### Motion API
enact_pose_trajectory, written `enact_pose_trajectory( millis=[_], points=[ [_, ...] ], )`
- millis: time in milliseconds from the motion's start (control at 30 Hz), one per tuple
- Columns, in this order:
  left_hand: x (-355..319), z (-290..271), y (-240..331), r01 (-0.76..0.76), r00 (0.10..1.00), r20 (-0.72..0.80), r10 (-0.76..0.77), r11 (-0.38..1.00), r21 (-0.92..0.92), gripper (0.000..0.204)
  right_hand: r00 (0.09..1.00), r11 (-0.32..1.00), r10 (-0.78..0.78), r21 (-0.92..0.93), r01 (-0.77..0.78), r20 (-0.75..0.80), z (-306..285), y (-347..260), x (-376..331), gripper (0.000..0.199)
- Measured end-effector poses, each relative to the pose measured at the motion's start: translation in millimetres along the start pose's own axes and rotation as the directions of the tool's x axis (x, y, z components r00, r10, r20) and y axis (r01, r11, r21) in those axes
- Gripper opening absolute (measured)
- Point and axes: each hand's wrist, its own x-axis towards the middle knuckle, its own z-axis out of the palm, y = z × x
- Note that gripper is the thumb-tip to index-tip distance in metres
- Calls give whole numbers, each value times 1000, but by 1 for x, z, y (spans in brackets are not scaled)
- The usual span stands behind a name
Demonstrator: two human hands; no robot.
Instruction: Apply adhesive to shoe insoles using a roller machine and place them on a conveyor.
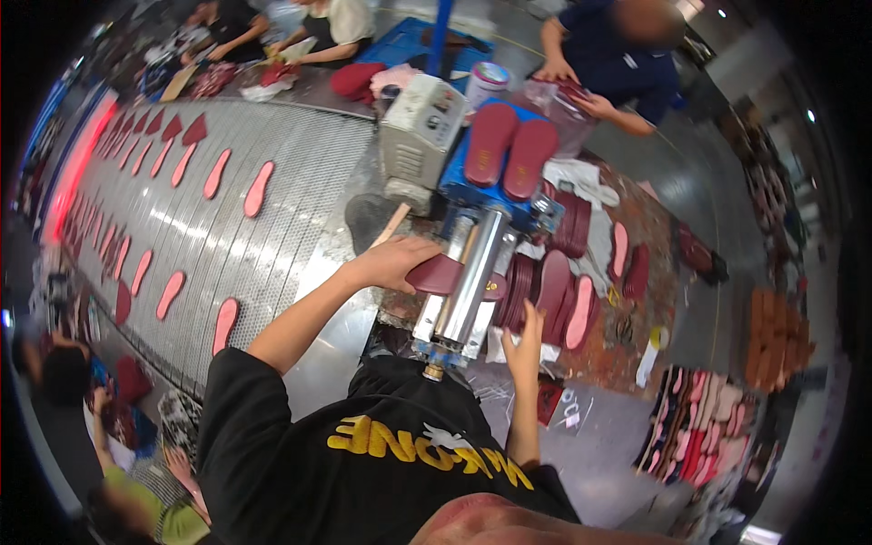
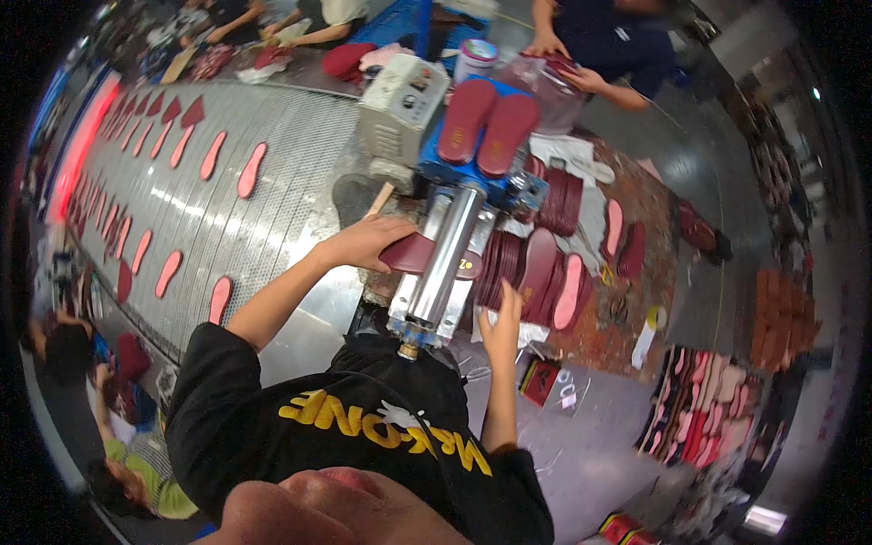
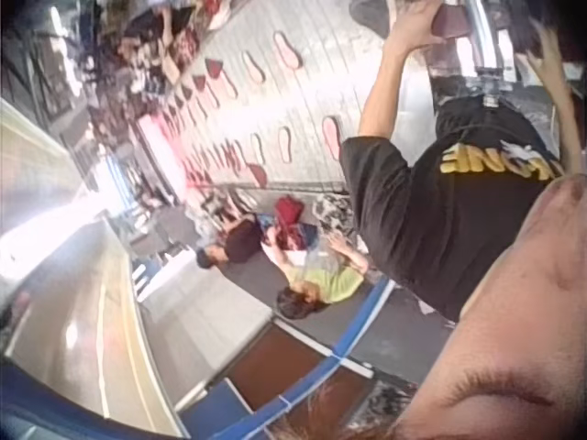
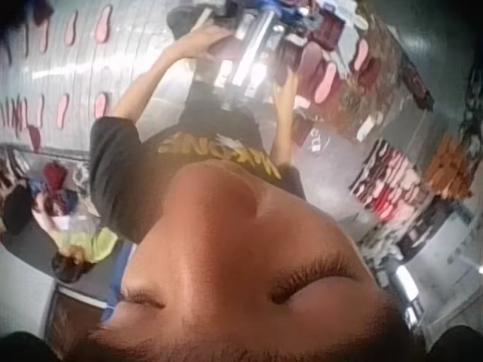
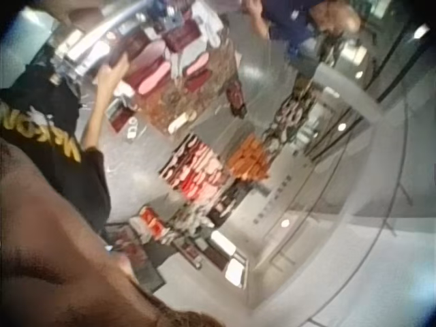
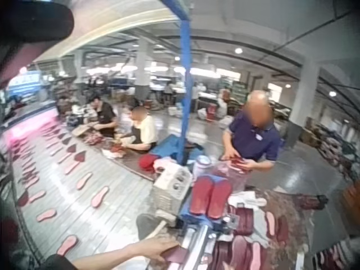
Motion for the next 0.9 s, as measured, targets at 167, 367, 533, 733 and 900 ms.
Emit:
enact_pose_trajectory(
  millis=[167,367,533,733,900],
  points=[
    [-39,0,-38,19,997,-76,-18,1000,21,86,936,939,309,101,-328,169,54,61,-89,37],
    [-122,43,-104,320,933,118,-339,637,-701,85,689,875,399,-28,-483,605,125,165,-189,19],
    [-257,84,-144,137,662,347,-665,-348,-928,57,636,797,445,43,-602,630,112,191,-220,16],
    [-382,141,-178,-88,207,538,-817,-563,-822,49,524,762,293,136,-633,799,107,199,-203,16],
    [-395,162,-216,-48,-68,452,-889,-450,-892,46,396,637,515,-30,-770,761,109,185,-204,13]
  ],
)
